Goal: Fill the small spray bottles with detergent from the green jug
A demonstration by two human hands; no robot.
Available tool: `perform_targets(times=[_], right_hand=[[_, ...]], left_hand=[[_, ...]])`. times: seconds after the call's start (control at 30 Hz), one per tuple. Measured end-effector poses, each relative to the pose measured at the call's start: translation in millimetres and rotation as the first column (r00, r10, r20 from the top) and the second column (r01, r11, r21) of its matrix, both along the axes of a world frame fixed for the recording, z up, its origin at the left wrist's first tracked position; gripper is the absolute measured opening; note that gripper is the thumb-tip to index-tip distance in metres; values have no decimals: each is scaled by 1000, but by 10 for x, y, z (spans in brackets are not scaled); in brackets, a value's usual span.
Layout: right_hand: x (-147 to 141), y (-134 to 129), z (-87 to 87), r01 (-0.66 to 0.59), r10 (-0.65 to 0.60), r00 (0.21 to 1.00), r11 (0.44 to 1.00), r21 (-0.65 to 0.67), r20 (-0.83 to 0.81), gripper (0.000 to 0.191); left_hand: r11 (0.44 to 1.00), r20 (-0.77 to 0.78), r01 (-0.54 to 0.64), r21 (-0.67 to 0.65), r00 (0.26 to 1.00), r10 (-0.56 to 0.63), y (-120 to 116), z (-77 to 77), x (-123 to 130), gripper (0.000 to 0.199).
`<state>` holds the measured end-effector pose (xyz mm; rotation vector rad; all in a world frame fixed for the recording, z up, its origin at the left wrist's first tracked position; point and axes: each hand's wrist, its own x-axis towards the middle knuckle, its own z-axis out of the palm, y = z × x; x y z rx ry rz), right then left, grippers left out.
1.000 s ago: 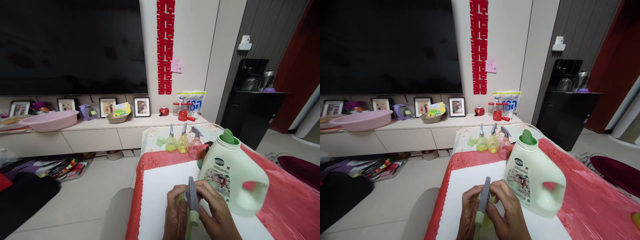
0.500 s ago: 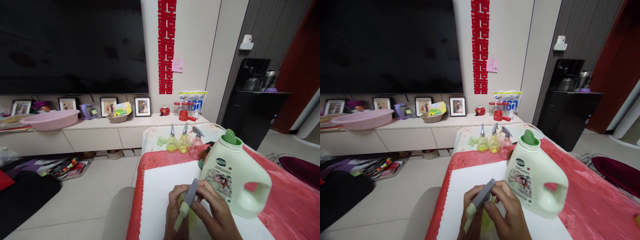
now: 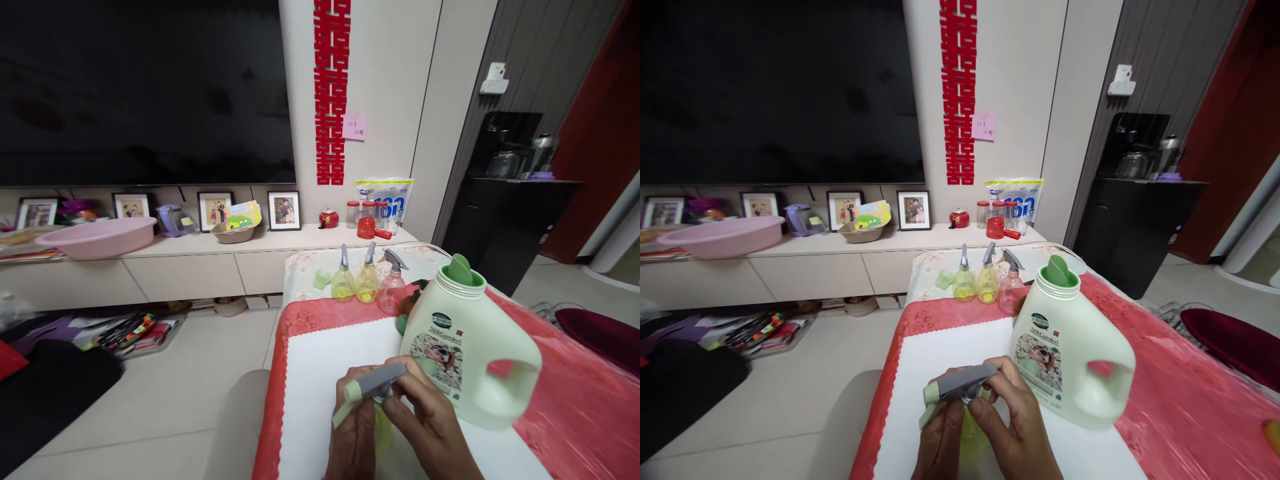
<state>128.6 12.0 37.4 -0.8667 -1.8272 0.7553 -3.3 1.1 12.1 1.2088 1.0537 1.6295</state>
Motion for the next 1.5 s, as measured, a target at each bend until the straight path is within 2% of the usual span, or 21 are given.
perform_targets(times=[0.17,0.3,0.53,0.63,0.73,0.8,1.03,1.13,1.3,1.37,1.5], right_hand=[[-63,4,-173,92,-97,992,994,-60,-83,23],[-130,-24,-223,172,-194,963,977,-126,-185,30],[-10,-23,-66,12,-13,1000,998,-61,-17,28],[-52,-29,-105,57,-61,996,997,-59,-69,28],[-129,-36,-193,158,-174,973,981,-110,-151,33],[-140,-38,-214,184,-200,970,975,-123,-140,34],[-3,-35,-10,32,-33,999,997,-63,-7,30],[-20,-23,-70,55,-55,998,997,-53,-7,25],[-82,-2,-246,172,-172,979,985,-1,-106,18],[-66,-4,-216,161,-159,984,987,17,-74,19],[-1,-31,-39,45,-45,998,999,-3,34,25]], left_hand=[[997,-3,-59,-47,998,59,-53,-91,-58,38],[987,-32,-118,-112,993,115,-72,-72,-66,35],[988,-48,-119,-100,992,115,-76,-2,-48,34],[992,-27,-92,-91,996,89,-69,2,-49,34],[998,38,33,-54,999,-31,-51,9,-40,40],[995,83,94,-36,992,-90,-44,13,-31,41],[997,50,42,-63,998,-38,-63,69,-12,38],[998,78,34,-61,996,-29,-72,82,3,40],[1000,164,27,6,986,-28,-67,40,17,40],[999,162,34,15,986,-36,-63,23,16,38],[997,167,78,20,983,-80,-63,15,21,37]])
